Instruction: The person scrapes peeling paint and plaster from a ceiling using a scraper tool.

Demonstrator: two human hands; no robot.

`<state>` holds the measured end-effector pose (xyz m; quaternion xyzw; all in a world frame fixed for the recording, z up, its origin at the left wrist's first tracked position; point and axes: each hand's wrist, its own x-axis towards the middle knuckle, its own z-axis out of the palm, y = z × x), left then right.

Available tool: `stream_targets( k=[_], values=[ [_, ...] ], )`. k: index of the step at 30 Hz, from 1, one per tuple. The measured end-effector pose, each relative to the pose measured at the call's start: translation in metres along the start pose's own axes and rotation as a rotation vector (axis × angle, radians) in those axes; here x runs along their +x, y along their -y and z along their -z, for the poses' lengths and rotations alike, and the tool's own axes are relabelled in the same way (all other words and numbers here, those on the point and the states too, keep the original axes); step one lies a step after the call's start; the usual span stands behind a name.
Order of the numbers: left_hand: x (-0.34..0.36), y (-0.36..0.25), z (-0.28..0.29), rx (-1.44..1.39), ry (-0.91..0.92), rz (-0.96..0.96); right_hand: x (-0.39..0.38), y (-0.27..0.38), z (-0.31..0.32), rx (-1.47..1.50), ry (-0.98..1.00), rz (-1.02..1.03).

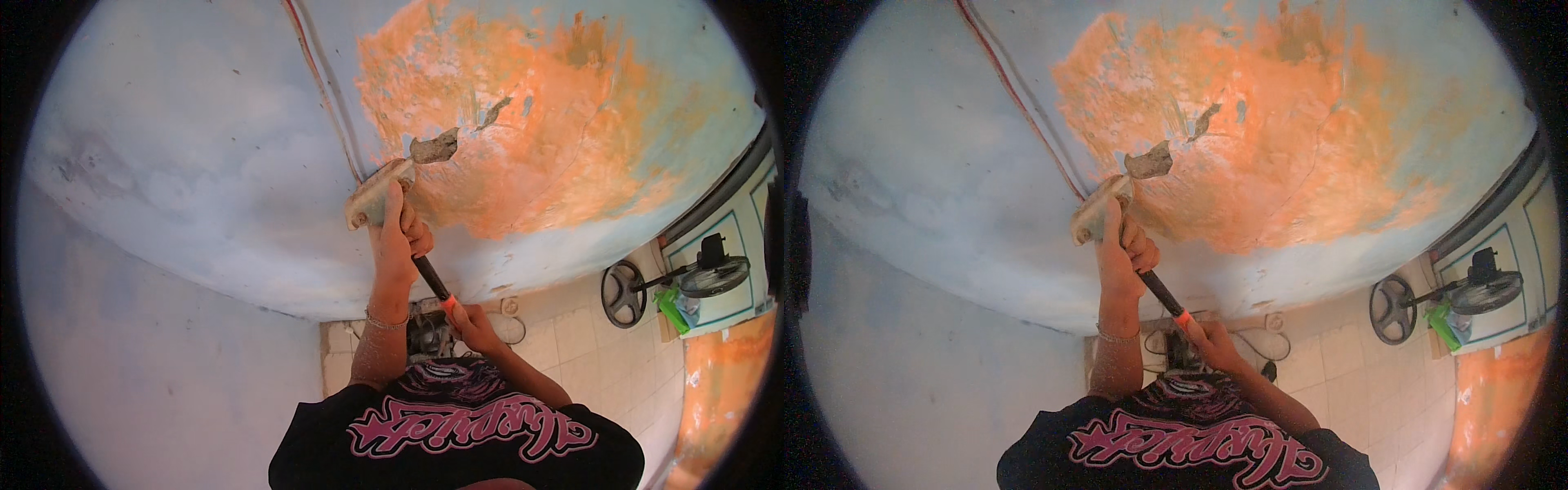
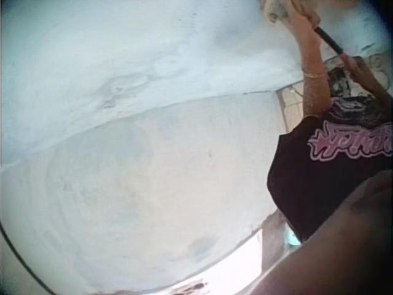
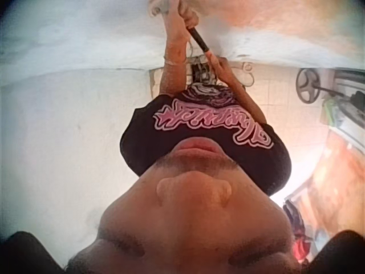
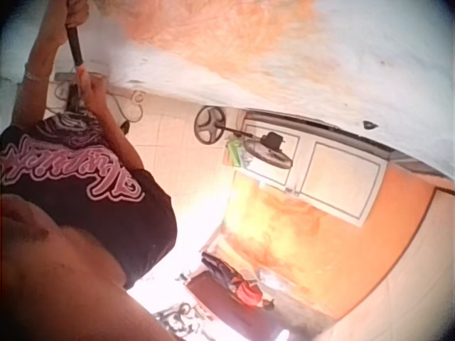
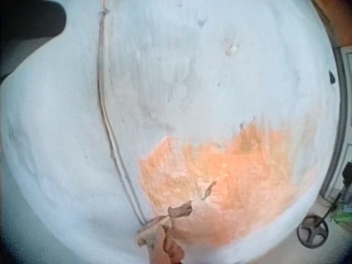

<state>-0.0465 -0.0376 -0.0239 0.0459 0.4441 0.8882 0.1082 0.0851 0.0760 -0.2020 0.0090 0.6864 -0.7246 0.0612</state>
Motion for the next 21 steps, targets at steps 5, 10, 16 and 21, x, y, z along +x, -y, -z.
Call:
stream_targets(
  k=[5, 10, 16, 21],
  values=[
    [-0.001, -0.004, -0.002, -0.005, 0.006, 0.042, -0.003, 0.014, -0.012, 0.102, -0.009, -0.006],
    [-0.008, -0.002, 0.0, 0.01, 0.002, 0.063, -0.015, 0.004, -0.014, 0.035, -0.029, -0.002],
    [-0.003, -0.002, 0.007, 0.014, 0.055, 0.069, -0.012, -0.002, -0.017, 0.097, -0.032, -0.098],
    [-0.008, -0.001, 0.007, 0.04, 0.048, 0.05, -0.018, -0.005, -0.021, 0.068, 0.0, -0.067]
  ],
)
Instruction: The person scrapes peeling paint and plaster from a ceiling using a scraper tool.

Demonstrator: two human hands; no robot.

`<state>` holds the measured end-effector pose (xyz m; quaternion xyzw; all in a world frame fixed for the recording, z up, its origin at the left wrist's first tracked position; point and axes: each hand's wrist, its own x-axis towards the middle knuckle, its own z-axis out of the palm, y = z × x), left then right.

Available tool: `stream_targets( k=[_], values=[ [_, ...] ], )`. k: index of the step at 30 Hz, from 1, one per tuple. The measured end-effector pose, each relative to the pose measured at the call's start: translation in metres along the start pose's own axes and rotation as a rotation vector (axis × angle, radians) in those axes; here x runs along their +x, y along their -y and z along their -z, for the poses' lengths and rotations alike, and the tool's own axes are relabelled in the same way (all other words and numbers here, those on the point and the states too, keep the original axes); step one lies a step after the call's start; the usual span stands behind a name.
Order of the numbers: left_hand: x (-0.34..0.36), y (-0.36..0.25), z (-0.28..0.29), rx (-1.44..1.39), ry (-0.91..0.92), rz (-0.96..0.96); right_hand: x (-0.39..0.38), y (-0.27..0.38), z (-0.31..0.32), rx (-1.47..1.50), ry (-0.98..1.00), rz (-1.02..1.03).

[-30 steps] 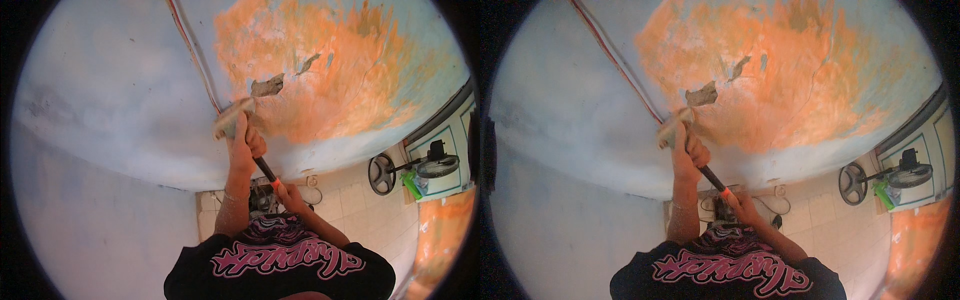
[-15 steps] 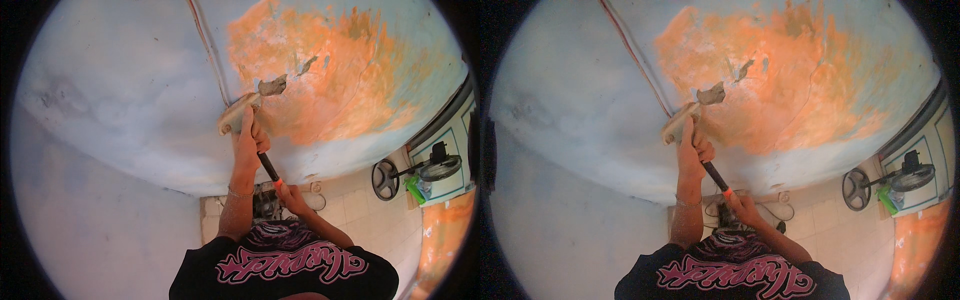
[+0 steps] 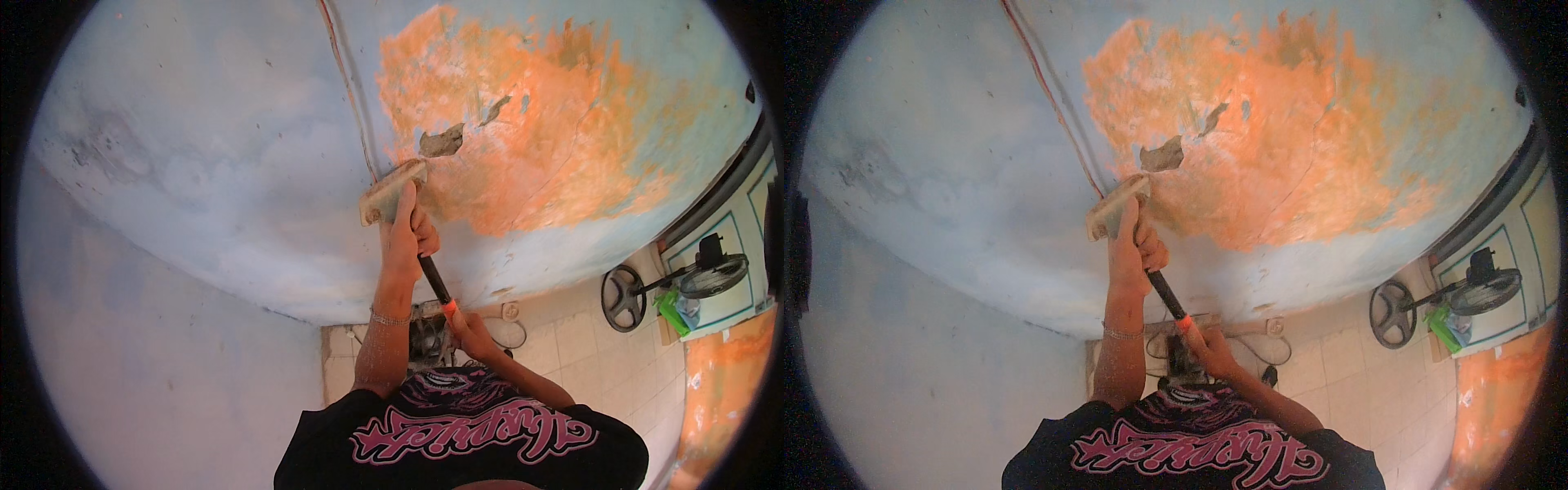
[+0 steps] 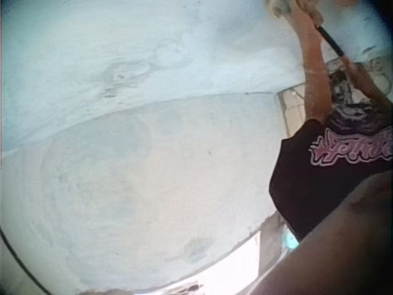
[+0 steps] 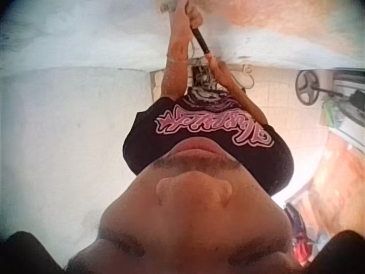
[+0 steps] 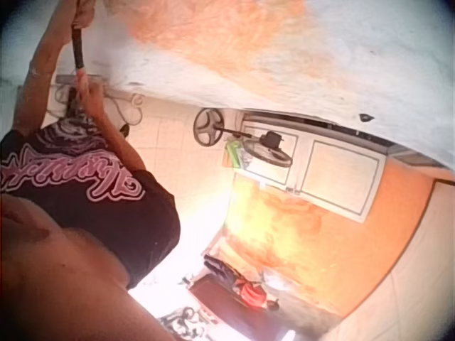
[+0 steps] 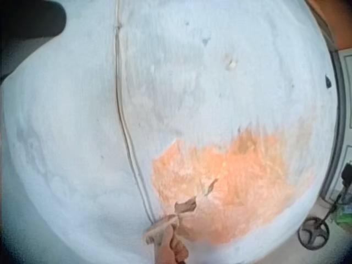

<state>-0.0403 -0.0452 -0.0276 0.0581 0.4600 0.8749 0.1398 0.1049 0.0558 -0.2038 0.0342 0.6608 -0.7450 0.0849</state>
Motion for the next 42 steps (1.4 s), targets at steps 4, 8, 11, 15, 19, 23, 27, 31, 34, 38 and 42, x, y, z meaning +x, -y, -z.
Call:
stream_targets(
  k=[4, 8, 11, 15, 19, 23, 27, 31, 34, 38, 42],
  values=[
    [-0.003, -0.001, 0.002, -0.028, 0.041, 0.046, -0.008, -0.002, -0.002, -0.09, -0.009, 0.094],
    [0.001, -0.005, 0.005, -0.098, 0.164, 0.022, -0.007, -0.002, -0.005, -0.163, -0.102, 0.14],
    [-0.002, -0.008, -0.002, -0.113, 0.123, 0.067, -0.011, 0.012, -0.006, -0.125, -0.087, 0.13],
    [-0.002, -0.007, -0.004, -0.056, 0.086, 0.049, -0.011, 0.008, -0.003, -0.093, -0.072, 0.124],
    [0.0, -0.008, -0.004, -0.032, 0.084, 0.01, -0.007, 0.009, -0.002, -0.123, -0.08, 0.125],
    [0.002, -0.008, -0.006, -0.059, 0.08, 0.032, -0.005, 0.004, 0.0, -0.108, -0.075, 0.099],
    [0.005, -0.02, -0.013, -0.06, 0.088, 0.025, 0.001, 0.016, -0.003, -0.135, -0.111, 0.145],
    [0.003, -0.024, -0.018, -0.048, 0.107, -0.005, 0.0, 0.018, -0.004, -0.199, -0.129, 0.167],
    [0.0, -0.014, -0.01, -0.048, 0.061, 0.054, -0.005, 0.001, -0.004, -0.175, -0.107, 0.153],
    [0.001, -0.022, -0.014, -0.078, 0.104, 0.02, -0.002, 0.019, -0.003, -0.203, -0.114, 0.197],
    [-0.004, -0.028, -0.023, -0.059, 0.099, -0.006, -0.004, 0.014, -0.003, -0.153, -0.147, 0.168]
  ],
)
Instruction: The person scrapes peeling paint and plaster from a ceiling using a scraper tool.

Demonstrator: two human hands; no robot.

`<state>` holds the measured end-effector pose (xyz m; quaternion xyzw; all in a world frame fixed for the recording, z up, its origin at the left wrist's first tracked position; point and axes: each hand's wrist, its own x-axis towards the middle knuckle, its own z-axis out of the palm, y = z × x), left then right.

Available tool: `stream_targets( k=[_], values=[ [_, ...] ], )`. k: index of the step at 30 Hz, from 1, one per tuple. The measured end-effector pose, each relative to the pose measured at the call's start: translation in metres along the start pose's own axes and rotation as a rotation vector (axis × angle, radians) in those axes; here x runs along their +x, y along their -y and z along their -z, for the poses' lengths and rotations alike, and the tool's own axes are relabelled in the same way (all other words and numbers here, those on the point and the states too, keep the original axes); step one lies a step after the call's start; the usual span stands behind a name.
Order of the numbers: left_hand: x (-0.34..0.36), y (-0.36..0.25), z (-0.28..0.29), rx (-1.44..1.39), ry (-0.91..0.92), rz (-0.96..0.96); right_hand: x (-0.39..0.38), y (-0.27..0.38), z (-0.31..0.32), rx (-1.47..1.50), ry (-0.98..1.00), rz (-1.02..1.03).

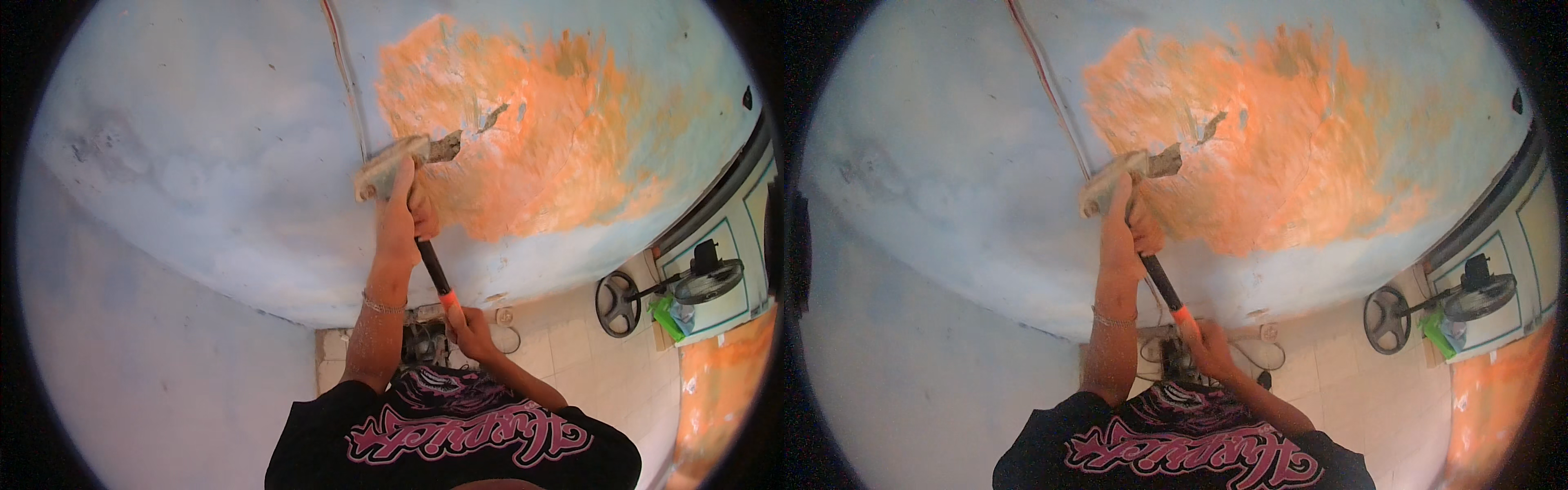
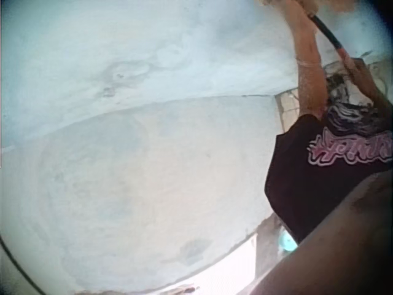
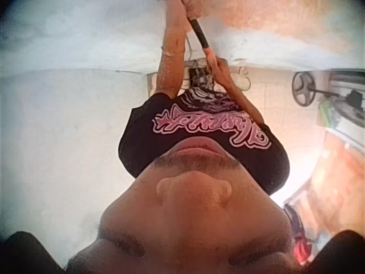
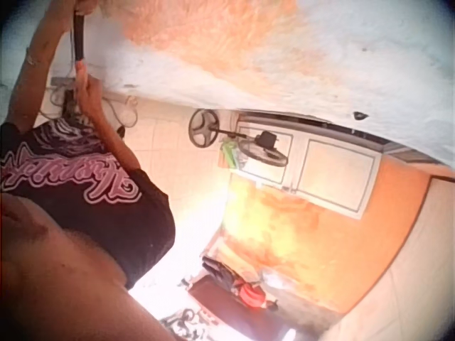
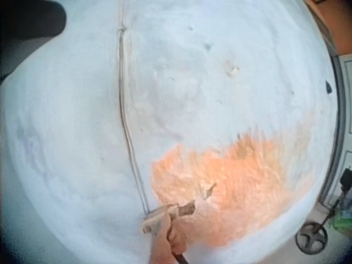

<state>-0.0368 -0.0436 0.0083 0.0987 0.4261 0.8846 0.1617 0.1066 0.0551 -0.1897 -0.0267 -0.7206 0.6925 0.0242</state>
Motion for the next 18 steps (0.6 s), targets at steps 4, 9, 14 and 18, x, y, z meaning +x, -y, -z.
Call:
stream_targets(
  k=[4, 9, 14, 18],
  values=[
    [-0.002, 0.007, 0.008, 0.001, -0.072, 0.076, -0.006, -0.002, -0.002, 0.043, 0.018, -0.098],
    [-0.002, -0.003, 0.003, 0.028, -0.05, 0.027, -0.002, 0.011, -0.003, 0.048, 0.034, -0.107],
    [-0.001, 0.006, 0.004, 0.012, -0.044, 0.053, -0.009, 0.01, -0.003, 0.125, 0.019, -0.136],
    [0.003, 0.005, 0.009, 0.006, -0.027, 0.059, -0.008, 0.013, -0.004, 0.122, 0.04, -0.192]
  ],
)
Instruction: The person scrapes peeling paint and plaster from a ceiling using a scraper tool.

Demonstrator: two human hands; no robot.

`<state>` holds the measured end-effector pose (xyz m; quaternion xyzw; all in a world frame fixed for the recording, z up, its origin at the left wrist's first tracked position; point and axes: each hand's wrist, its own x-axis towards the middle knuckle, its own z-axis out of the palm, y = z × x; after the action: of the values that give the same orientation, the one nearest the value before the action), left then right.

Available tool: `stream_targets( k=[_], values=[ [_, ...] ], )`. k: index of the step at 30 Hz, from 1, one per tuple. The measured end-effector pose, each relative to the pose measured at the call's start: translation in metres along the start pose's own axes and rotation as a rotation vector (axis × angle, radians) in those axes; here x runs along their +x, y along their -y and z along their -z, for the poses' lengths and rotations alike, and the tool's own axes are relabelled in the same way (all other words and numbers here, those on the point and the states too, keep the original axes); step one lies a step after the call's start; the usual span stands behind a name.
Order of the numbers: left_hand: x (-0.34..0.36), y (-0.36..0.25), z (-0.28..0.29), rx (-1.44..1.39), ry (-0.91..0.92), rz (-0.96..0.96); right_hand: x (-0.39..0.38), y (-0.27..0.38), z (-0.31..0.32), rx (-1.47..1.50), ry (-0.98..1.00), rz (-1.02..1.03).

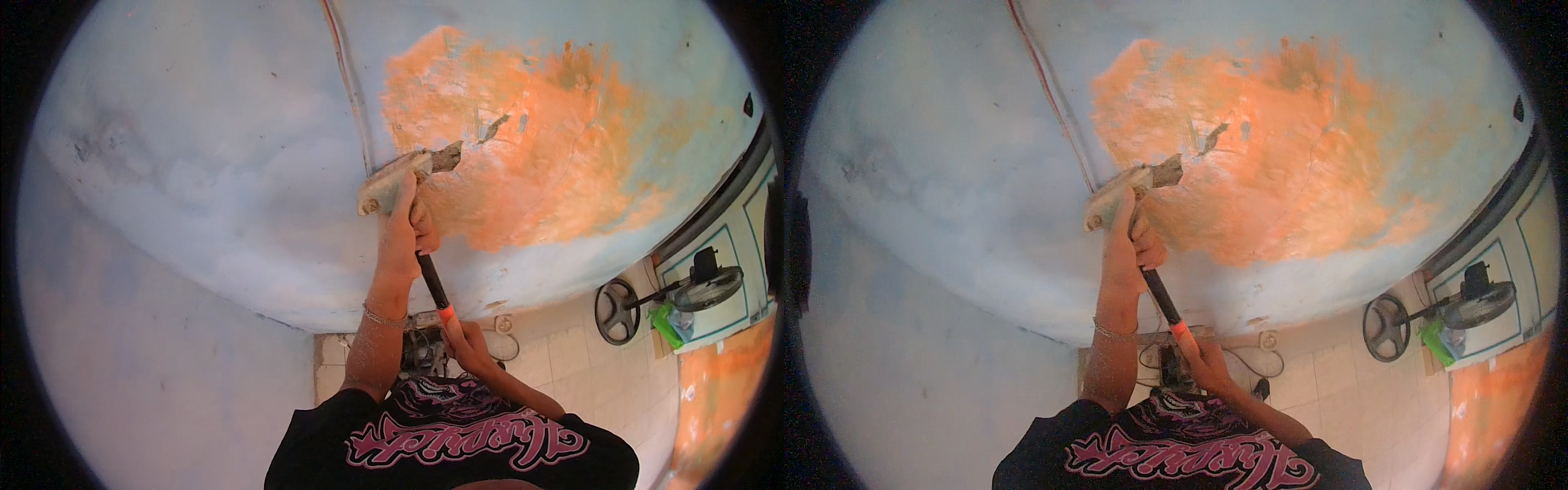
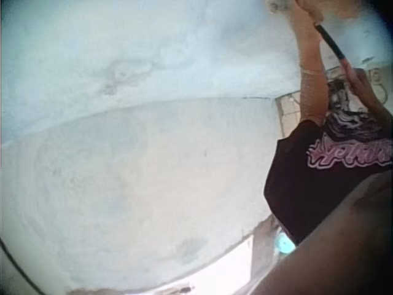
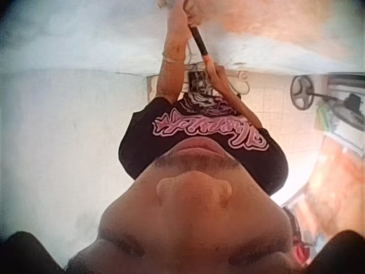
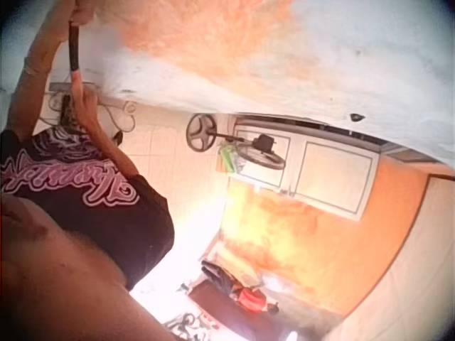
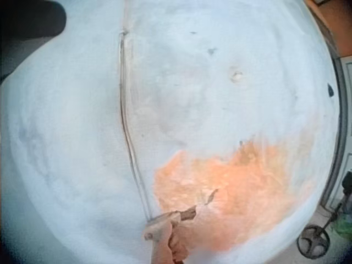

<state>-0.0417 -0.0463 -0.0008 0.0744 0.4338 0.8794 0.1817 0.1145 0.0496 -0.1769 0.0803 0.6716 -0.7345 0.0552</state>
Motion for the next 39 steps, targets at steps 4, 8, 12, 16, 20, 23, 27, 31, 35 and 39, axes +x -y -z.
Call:
stream_targets(
  k=[4, 8, 12, 16, 20, 23, 27, 31, 35, 39],
  values=[
    [0.001, -0.001, -0.006, 0.024, -0.011, -0.045, 0.003, 0.003, -0.002, -0.003, 0.003, 0.095],
    [-0.001, 0.001, -0.007, 0.032, -0.005, -0.049, 0.003, -0.004, 0.003, -0.023, -0.007, 0.016],
    [0.001, -0.004, -0.008, 0.041, -0.011, -0.04, 0.004, 0.008, -0.004, 0.029, 0.018, 0.047],
    [0.0, -0.017, -0.021, 0.056, 0.039, -0.06, 0.006, 0.022, -0.005, 0.047, 0.013, 0.105],
    [-0.006, -0.011, -0.024, 0.005, -0.021, -0.031, -0.002, 0.022, 0.004, -0.04, -0.013, 0.101],
    [-0.004, -0.015, -0.031, -0.005, 0.046, -0.056, -0.007, 0.043, 0.011, -0.022, -0.029, 0.141],
    [0.009, -0.05, -0.067, -0.028, 0.133, -0.176, 0.0, 0.104, 0.017, 0.116, -0.029, 0.125],
    [0.004, -0.044, -0.068, 0.0, 0.118, -0.175, -0.001, 0.091, 0.022, -0.074, -0.093, 0.07],
    [0.0, -0.032, -0.058, -0.01, 0.157, -0.131, -0.011, 0.075, 0.026, -0.06, 0.006, 0.091],
    [0.006, -0.054, -0.077, 0.025, 0.112, -0.183, -0.005, 0.108, 0.022, 0.048, 0.04, 0.094]
  ],
)
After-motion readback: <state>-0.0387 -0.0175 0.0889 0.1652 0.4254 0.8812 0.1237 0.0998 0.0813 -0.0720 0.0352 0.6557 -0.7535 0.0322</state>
